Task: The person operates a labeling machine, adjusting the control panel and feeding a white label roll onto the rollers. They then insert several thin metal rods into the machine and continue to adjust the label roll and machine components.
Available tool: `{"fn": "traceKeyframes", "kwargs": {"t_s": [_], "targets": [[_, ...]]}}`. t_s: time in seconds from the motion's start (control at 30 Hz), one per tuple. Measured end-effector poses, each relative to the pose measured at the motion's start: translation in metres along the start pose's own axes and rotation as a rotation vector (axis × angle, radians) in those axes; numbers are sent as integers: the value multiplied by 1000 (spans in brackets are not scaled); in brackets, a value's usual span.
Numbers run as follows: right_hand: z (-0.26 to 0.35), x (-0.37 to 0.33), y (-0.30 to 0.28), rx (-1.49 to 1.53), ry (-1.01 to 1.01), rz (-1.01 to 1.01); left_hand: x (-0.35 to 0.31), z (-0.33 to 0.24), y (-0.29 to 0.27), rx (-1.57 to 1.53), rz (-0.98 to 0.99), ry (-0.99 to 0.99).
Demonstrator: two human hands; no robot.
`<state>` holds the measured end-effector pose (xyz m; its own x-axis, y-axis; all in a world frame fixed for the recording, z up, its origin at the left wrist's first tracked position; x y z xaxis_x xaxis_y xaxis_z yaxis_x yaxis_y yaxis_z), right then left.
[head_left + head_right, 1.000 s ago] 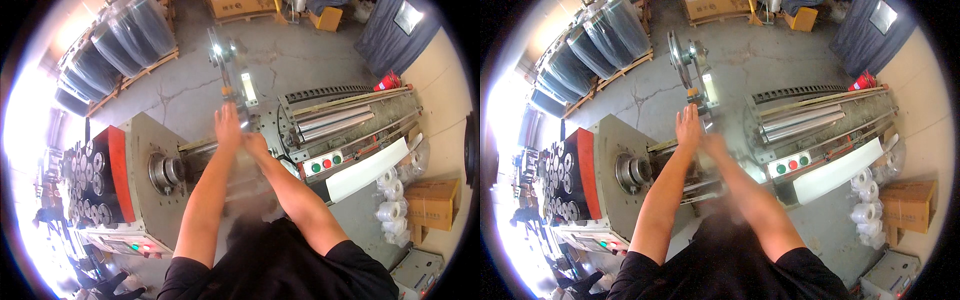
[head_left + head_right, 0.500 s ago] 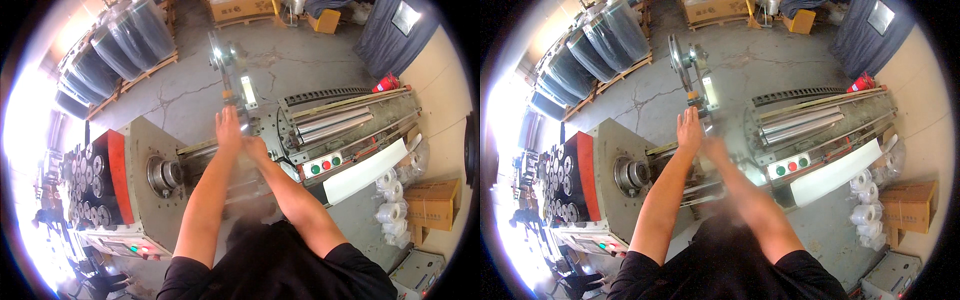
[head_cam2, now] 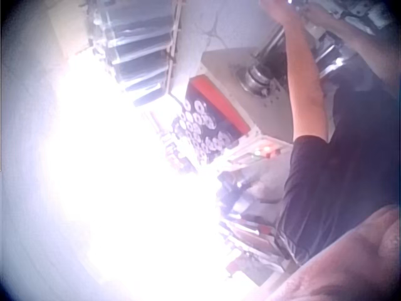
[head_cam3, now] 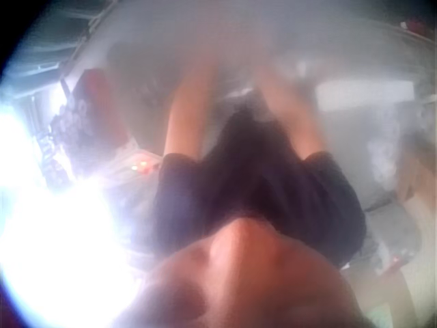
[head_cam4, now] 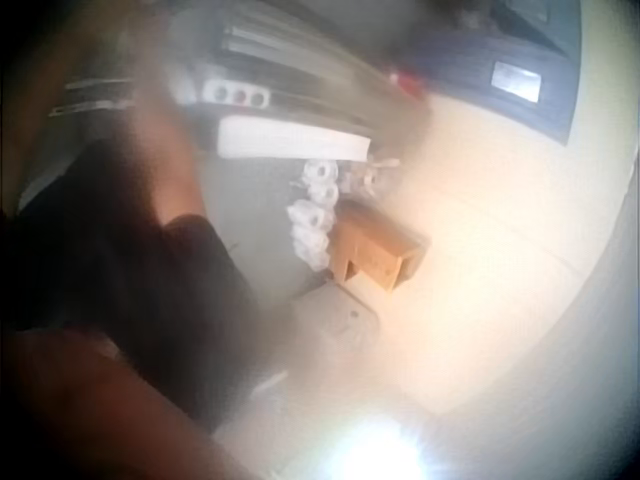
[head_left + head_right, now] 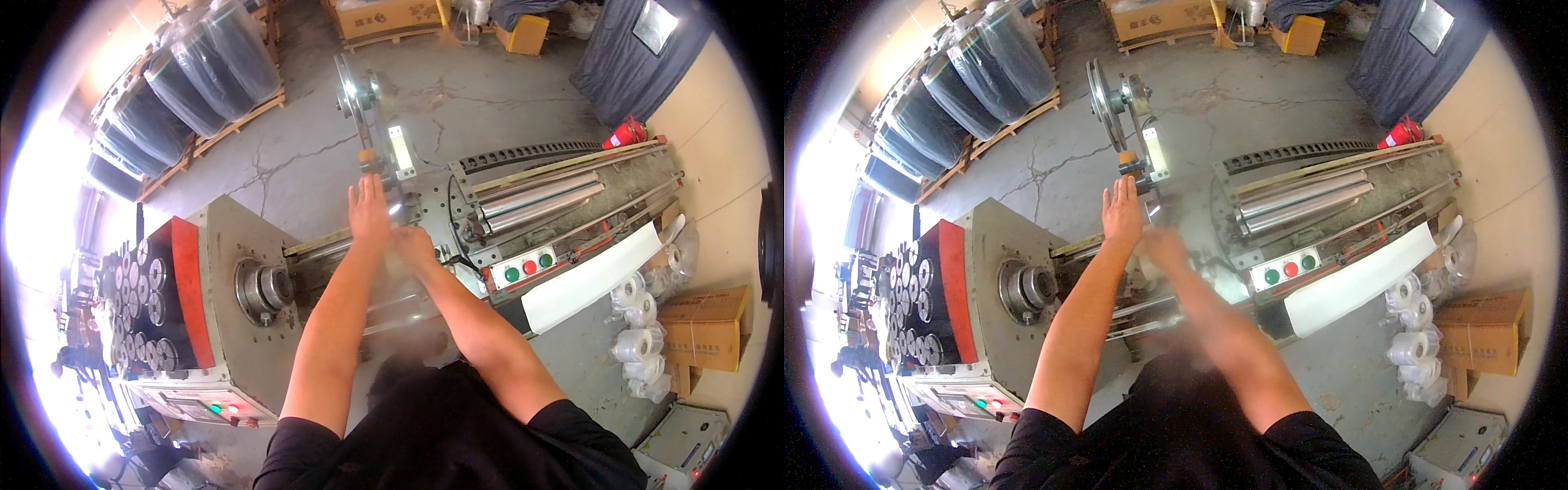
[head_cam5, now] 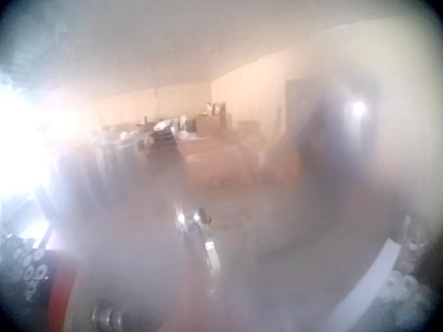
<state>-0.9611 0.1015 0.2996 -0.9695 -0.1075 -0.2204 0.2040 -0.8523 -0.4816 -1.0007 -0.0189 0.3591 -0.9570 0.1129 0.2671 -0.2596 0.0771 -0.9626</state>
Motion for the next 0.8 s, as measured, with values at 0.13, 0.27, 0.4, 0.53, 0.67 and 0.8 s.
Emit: {"fn": "traceKeyframes", "kwargs": {"t_s": [0.13,0.27,0.4,0.53,0.67,0.8], "targets": [[-5,0,-1,-17,-1,-9,1,-2,5,31,-36,17],[-7,-3,-2,49,35,-38,0,-3,7,43,-24,28],[-18,1,0,68,24,-43,5,-6,9,8,18,16],[-18,-1,-3,51,36,-36,4,-8,8,22,35,16],[-28,3,-2,-118,-160,-96,6,-10,10,57,-28,37],[-36,1,-1,-26,-156,-60,6,-11,15,68,-24,43]]}}
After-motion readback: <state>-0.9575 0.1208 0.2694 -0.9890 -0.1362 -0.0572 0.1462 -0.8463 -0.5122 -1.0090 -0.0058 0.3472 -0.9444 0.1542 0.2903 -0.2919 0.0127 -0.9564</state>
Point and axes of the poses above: each hand's wrist, its own x-axis towards the middle knuckle, its own y-axis out of the palm, z = x × y, the point moved 2 cm from there along x, towards the middle knuckle, and after that the axes turned 6 degrees about y, right-handed, at the moved point
